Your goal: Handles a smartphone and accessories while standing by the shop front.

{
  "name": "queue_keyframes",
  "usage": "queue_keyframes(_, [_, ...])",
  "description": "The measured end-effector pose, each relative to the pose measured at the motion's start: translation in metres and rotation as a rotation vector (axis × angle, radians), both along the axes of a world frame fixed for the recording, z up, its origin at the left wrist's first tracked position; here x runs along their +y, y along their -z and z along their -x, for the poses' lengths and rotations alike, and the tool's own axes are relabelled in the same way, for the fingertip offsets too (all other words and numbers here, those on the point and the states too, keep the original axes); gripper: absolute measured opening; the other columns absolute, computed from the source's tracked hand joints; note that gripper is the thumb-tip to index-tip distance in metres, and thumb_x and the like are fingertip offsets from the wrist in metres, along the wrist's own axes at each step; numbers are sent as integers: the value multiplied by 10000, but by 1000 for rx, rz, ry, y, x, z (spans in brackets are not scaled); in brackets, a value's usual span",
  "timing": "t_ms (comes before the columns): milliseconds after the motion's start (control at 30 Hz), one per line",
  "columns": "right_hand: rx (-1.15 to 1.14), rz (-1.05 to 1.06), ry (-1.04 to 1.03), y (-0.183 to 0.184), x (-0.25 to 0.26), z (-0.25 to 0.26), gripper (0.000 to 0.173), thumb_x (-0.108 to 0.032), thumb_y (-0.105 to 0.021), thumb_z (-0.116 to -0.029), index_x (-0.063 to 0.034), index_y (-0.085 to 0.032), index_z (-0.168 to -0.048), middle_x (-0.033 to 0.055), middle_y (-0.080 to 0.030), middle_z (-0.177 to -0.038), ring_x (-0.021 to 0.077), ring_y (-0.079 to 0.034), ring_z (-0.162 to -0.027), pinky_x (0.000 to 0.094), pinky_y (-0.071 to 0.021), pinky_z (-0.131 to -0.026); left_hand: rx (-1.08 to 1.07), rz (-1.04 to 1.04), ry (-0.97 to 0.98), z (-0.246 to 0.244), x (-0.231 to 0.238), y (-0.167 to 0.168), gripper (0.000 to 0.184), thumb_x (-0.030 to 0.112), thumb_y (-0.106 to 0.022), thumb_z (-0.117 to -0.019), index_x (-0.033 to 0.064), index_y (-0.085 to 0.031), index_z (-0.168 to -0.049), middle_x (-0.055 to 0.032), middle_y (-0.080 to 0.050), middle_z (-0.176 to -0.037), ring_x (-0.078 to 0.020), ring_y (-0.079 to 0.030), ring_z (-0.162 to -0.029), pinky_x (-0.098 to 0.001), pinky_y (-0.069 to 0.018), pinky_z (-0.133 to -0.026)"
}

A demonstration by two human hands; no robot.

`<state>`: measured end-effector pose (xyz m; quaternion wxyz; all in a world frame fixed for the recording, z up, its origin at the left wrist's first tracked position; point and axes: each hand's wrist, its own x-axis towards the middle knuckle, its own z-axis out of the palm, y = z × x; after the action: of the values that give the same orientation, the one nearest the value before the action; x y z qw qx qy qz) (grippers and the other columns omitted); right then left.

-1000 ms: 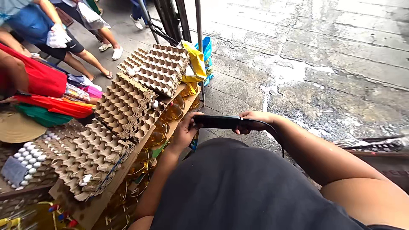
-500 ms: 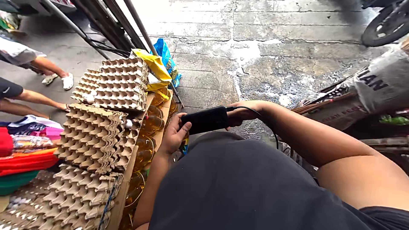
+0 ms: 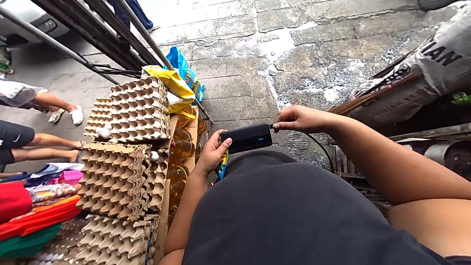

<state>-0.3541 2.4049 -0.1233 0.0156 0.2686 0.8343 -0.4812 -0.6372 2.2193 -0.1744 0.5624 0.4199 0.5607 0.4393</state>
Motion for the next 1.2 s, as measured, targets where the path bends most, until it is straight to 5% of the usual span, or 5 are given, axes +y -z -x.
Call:
queue_keyframes(367, [-122, 71, 21, 40, 24, 9, 224, -142, -589, -1055, -44, -773, -971, 76, -689, -910, 185, -647, -876, 415, -527, -850, 96, 80, 152, 21, 50, 28, 359, 224, -551, -1063, 70, -515, -1385, -70, -709, -927, -118, -677, -778, -304, -576, -739])
queue_keyframes(600, [-284, -11, 90, 51, 180, 40, 396, -387, -586, -1060, -37, -763, -1112, 185, -712, -1028, 337, -670, -1000, 604, -493, -938, 6, 331, 213, 29, 194, 45, 291, 304, -499, -1084, 59, -634, -1168, -51, -675, -946, -91, -627, -790, -277, -535, -724])
queue_keyframes(800, [-403, -205, -166, 72, 290, 89, 916, -737, -823, -692, -63, -691, -1297, 166, -639, -1241, 367, -628, -1142, 625, -521, -953, 64, 380, 245, 18, 357, 49, 305, 306, -499, -1087, 47, -610, -1204, -82, -668, -961, -122, -628, -809, -314, -535, -756])
queue_keyframes(933, [-414, -286, -209, 55, 377, 105, 784, -633, -908, -659, -40, -704, -1128, 151, -620, -1187, 354, -635, -1078, 590, -552, -877, 132, 326, 259, 21, 455, 33, 376, 301, -499, -1089, 74, -512, -1388, -117, -674, -971, -164, -646, -825, -362, -549, -786])
queue_keyframes(1200, [-112, -313, -252, 28, 549, 113, 887, -479, -972, -646, -101, -642, -1377, 118, -635, -1115, 302, -643, -994, 547, -559, -872, 174, 163, 156, 86, 573, 19, 394, 318, -510, -1081, 128, -498, -1426, -93, -710, -917, -154, -665, -752, -349, -564, -705])
